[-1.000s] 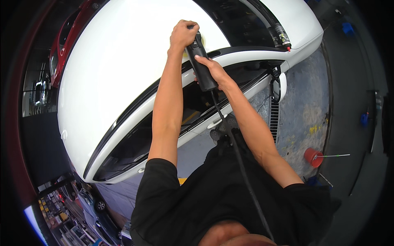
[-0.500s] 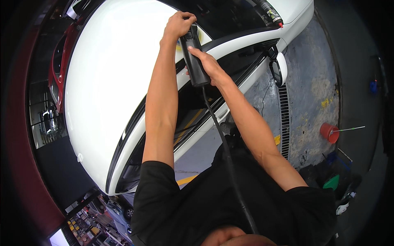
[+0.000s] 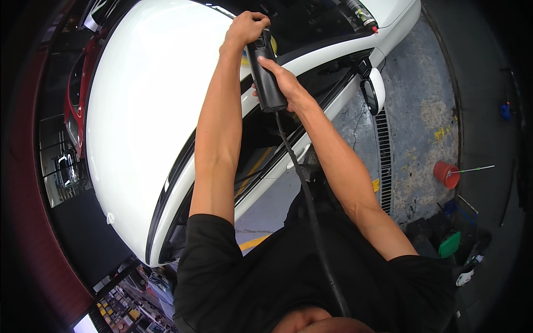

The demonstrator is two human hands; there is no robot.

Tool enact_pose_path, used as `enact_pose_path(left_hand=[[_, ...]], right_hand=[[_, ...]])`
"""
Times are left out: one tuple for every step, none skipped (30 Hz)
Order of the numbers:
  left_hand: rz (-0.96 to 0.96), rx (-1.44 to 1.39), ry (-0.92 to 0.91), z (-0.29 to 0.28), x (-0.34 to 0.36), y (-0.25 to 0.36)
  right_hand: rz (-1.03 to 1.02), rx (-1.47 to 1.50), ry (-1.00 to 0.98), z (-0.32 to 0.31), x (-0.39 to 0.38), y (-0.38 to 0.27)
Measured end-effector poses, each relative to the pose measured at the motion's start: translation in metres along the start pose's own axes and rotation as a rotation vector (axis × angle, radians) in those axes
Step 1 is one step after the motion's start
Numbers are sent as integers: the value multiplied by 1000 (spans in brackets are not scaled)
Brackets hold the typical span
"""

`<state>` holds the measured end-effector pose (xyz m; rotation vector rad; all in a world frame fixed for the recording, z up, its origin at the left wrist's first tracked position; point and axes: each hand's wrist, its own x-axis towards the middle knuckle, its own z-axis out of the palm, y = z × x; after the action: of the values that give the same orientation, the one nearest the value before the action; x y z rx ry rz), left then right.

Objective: The person uses a rotary polisher with a yellow pad to buff the hood of a white car. They apply polishing compound to the pad and continue polishing the hood surface in overlapping passes.

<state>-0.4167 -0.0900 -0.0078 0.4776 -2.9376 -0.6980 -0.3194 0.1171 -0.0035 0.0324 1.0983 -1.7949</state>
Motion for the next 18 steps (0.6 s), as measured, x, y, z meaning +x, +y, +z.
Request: enact_pose_path(left_hand=[[-2, 2, -1, 1, 2, 1], [-5, 4, -1, 2, 3, 3], [-8, 7, -2, 2, 3, 3], [-6, 15, 1, 2, 3, 8], [-5, 24, 3, 1, 1, 12], [-4, 32, 6, 0, -1, 16], [-10, 39, 8, 1, 0, 16], [-17, 46, 11, 1, -1, 16], [-23, 52, 13, 1, -1, 16], [-27, 40, 2, 0, -1, 14], [-31, 26, -9, -2, 0, 12], [-35, 13, -19, -4, 0, 10], [-36, 22, -6, -5, -1, 13], [-37, 30, 6, -7, -4, 15], [-39, 38, 19, -8, -5, 17], [-37, 35, 37, -9, -7, 14], [-35, 32, 55, -10, -9, 10], [-33, 30, 74, -11, -11, 6]], right_hand=[[-1, 5, 0, -2, 1, -1], [0, 9, -1, -3, 1, -2], [0, 14, -3, -3, 1, -2], [3, 16, -3, -6, 3, -2], [7, 18, -3, -7, 5, -2], [10, 20, -3, -9, 6, -3], [6, 20, -6, -9, 5, -3], [1, 20, -8, -9, 4, -3], [-3, 19, -10, -9, 3, -4], [-1, 14, -8, -8, 3, -4], [1, 8, -7, -8, 4, -3], [3, 2, -5, -7, 4, -3], [-2, -3, -11, -8, 4, -4], [-7, -8, -17, -9, 5, -5], [-11, -14, -24, -9, 5, -5], [-19, -4, -30, -8, 6, -4], [-26, 5, -36, -7, 6, -2], [-33, 15, -43, -5, 6, 0]])
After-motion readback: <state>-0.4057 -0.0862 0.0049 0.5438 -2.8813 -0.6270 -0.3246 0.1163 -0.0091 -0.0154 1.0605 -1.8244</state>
